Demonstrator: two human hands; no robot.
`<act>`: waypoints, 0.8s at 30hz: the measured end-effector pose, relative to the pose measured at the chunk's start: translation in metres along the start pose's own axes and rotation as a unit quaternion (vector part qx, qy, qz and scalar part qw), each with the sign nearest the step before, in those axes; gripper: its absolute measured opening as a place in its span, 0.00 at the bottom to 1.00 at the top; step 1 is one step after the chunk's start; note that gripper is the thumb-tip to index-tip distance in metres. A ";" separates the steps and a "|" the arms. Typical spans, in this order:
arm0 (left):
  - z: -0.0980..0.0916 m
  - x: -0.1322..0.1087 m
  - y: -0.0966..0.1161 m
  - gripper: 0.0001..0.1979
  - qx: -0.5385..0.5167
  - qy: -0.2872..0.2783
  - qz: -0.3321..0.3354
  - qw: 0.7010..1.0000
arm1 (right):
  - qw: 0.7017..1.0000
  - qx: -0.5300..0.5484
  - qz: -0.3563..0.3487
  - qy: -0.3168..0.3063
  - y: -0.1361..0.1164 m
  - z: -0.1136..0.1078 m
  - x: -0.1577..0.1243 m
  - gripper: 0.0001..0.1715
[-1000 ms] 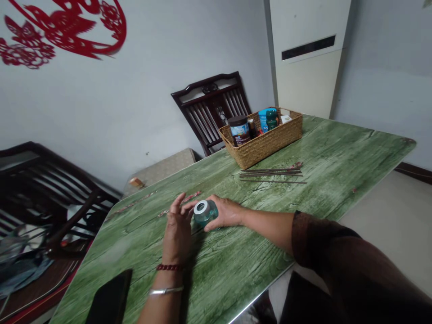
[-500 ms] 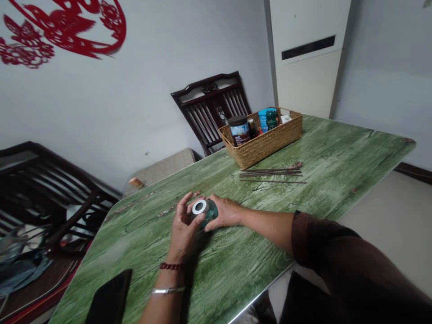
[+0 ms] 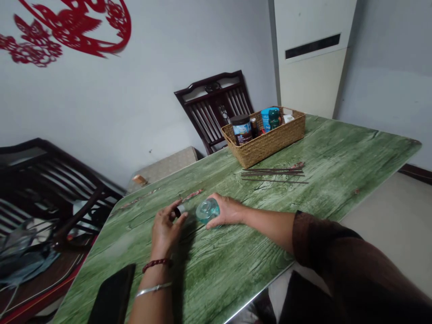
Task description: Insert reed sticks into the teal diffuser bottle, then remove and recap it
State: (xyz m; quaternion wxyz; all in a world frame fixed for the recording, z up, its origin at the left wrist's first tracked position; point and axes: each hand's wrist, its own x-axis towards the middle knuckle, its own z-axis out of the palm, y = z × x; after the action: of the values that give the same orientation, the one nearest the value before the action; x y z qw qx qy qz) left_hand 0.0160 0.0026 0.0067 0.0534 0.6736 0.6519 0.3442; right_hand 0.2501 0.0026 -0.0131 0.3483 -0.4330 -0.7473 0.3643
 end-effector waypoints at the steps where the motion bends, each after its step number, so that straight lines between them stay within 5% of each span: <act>1: 0.000 0.000 -0.003 0.23 0.041 -0.005 0.003 0.999 | 1.000 0.001 -0.001 0.000 0.000 0.000 0.000 0.50; 8: -0.003 -0.001 -0.027 0.25 0.191 -0.050 -0.049 0.979 | 1.000 -0.011 -0.007 -0.003 0.007 0.003 0.002 0.50; 11: -0.008 -0.003 -0.023 0.27 0.194 -0.027 -0.063 0.979 | 1.000 -0.008 -0.007 -0.002 0.007 0.003 0.002 0.51; 15: -0.004 -0.004 0.001 0.31 -0.026 0.013 -0.008 1.000 | 1.000 -0.003 -0.006 -0.005 0.006 0.002 0.001 0.51; 19: 0.016 -0.012 0.027 0.40 -0.308 -0.123 0.075 0.940 | 0.999 0.001 -0.023 -0.024 0.007 0.001 0.003 0.58; 24: 0.029 -0.020 0.041 0.42 -0.260 -0.193 0.094 0.941 | 0.995 -0.076 -0.034 -0.048 -0.004 -0.017 -0.002 0.62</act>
State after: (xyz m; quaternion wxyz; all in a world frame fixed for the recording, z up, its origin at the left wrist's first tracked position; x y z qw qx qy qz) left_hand 0.0678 -0.0108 -0.0022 0.3194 0.7478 0.4505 0.3684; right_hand 0.2639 0.0040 -0.0018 0.2900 -0.4144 -0.8031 0.3150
